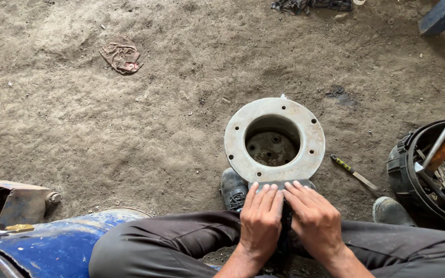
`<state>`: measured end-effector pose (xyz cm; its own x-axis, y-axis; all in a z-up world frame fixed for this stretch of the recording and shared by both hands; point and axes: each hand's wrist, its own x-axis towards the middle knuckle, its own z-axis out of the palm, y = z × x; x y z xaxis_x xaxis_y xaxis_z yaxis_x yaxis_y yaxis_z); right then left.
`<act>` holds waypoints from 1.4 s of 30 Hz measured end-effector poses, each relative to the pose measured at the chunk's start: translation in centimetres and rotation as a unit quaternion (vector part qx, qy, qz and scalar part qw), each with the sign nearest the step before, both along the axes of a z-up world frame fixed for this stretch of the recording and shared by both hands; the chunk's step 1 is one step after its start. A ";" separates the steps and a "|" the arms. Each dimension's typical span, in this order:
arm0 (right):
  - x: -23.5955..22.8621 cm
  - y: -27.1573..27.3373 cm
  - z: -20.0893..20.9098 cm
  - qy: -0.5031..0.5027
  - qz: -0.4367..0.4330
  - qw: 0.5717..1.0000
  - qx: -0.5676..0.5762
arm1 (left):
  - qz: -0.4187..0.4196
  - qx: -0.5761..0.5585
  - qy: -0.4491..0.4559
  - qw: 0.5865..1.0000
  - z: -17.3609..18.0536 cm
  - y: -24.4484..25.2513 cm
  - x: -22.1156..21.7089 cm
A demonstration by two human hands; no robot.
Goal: The person is using a piece of sandpaper to sand the inner and outer surfaces of a cylindrical metal housing while sitting on the floor.
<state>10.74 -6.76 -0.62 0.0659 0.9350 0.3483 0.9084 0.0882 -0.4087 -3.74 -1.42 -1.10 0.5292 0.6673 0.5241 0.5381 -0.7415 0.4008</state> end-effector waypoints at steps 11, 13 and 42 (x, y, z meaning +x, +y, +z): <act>1.4 4.5 -0.4 -0.017 -0.033 0.999 0.004 | 0.012 -0.022 0.003 1.000 0.8 4.3 2.8; 0.7 3.2 -0.4 -0.026 -0.028 0.999 0.015 | 0.024 -0.001 -0.003 1.000 0.8 2.7 2.0; 0.7 4.7 -0.3 -0.038 -0.042 0.997 0.043 | 0.039 0.041 0.048 0.997 0.1 3.9 3.2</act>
